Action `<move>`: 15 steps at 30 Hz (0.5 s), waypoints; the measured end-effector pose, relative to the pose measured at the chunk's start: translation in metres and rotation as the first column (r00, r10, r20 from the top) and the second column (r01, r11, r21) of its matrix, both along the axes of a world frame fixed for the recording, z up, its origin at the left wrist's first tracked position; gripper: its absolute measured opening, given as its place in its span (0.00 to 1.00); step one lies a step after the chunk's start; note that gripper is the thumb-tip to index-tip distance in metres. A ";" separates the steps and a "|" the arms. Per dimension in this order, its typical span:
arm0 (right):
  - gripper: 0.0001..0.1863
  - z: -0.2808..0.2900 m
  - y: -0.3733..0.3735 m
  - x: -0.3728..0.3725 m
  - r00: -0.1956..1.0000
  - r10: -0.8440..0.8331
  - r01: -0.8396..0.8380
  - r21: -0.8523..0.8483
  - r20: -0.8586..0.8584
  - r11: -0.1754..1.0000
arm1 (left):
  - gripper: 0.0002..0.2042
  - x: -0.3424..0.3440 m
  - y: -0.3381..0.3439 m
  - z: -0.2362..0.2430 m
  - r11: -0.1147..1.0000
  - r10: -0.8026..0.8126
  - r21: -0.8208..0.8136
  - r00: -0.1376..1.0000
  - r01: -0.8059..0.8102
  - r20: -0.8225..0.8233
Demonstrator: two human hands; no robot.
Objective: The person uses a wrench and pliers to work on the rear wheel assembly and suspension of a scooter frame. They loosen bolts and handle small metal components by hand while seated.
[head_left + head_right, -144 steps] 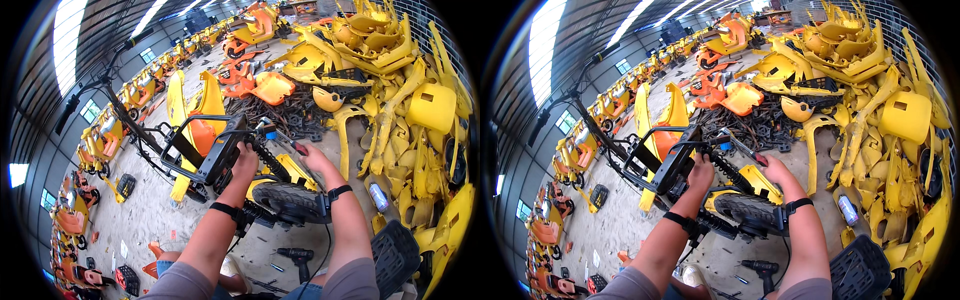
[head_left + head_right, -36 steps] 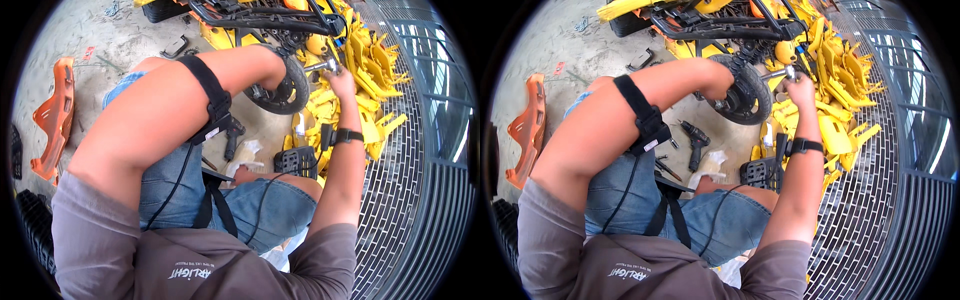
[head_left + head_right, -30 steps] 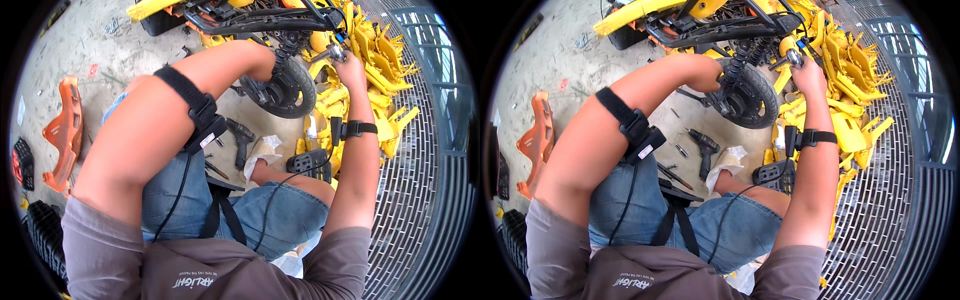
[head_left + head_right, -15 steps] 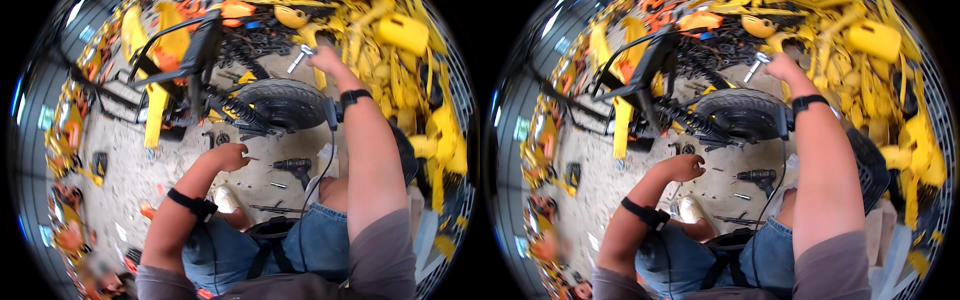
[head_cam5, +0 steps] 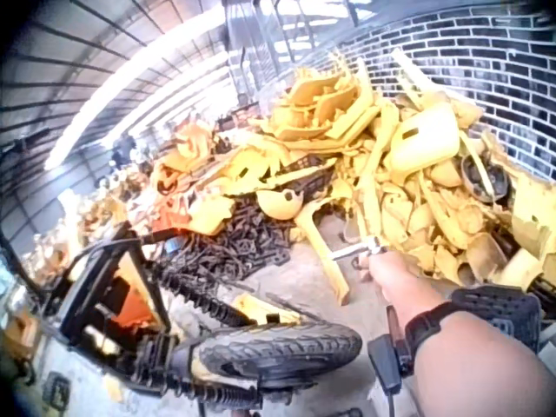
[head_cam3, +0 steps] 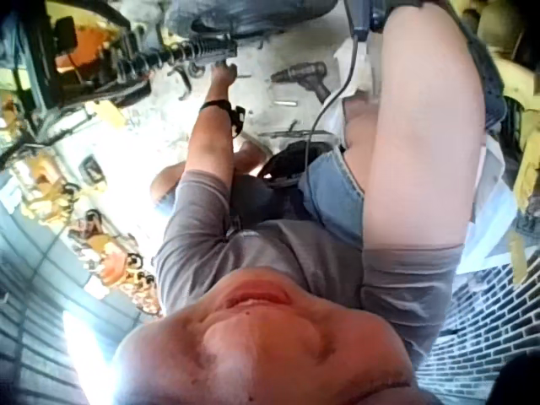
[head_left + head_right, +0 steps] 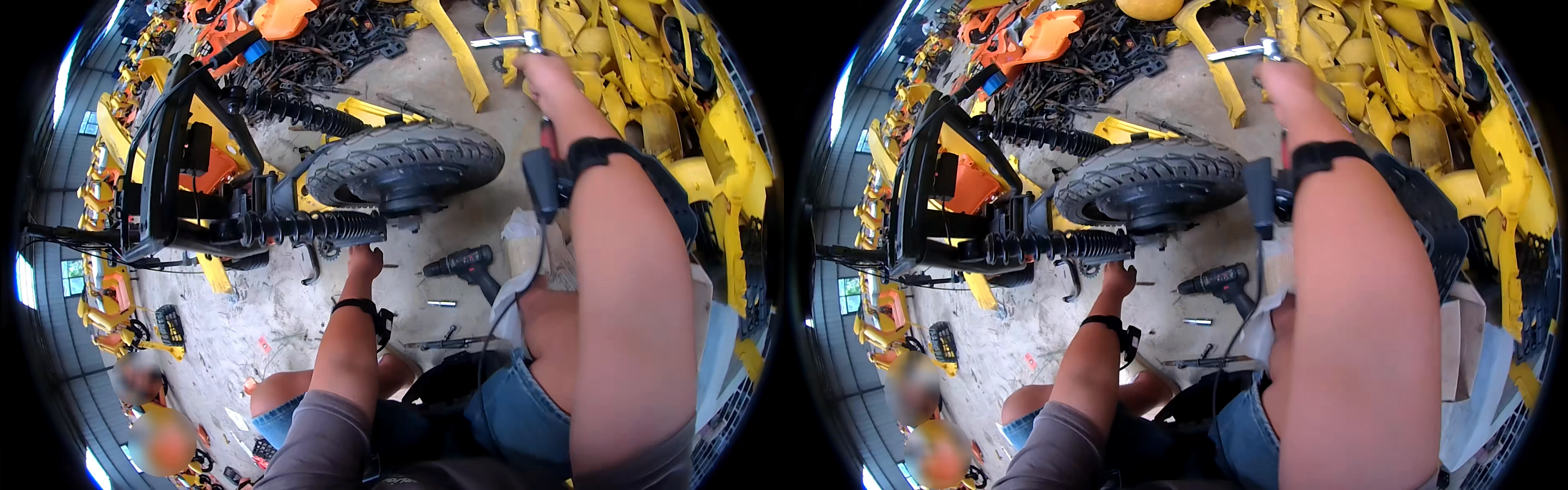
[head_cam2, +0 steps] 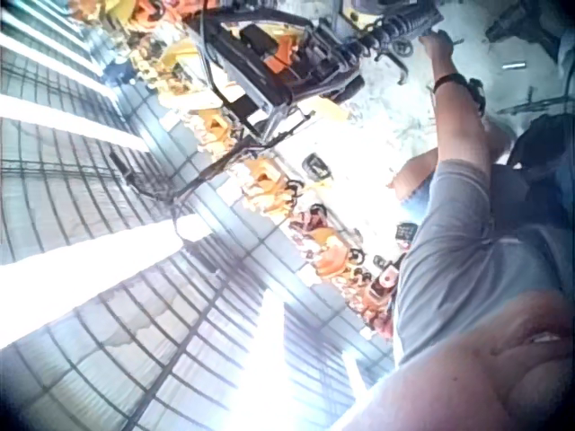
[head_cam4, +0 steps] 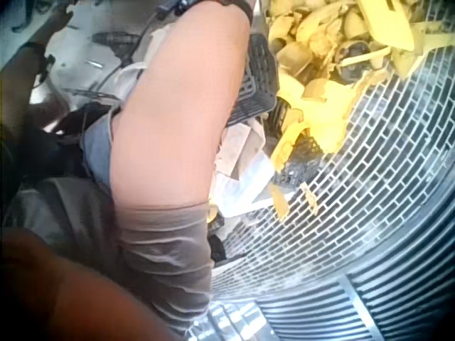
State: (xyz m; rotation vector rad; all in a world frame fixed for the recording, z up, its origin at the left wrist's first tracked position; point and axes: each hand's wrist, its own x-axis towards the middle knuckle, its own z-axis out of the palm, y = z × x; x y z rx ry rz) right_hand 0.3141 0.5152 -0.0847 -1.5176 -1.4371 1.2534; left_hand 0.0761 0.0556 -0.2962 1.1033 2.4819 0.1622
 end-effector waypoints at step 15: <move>0.15 -0.008 0.009 -0.020 0.930 -0.313 0.307 -0.062 -0.193 0.950 | 0.20 -0.038 0.029 -0.140 0.897 -0.117 0.441 0.952 -0.021 0.284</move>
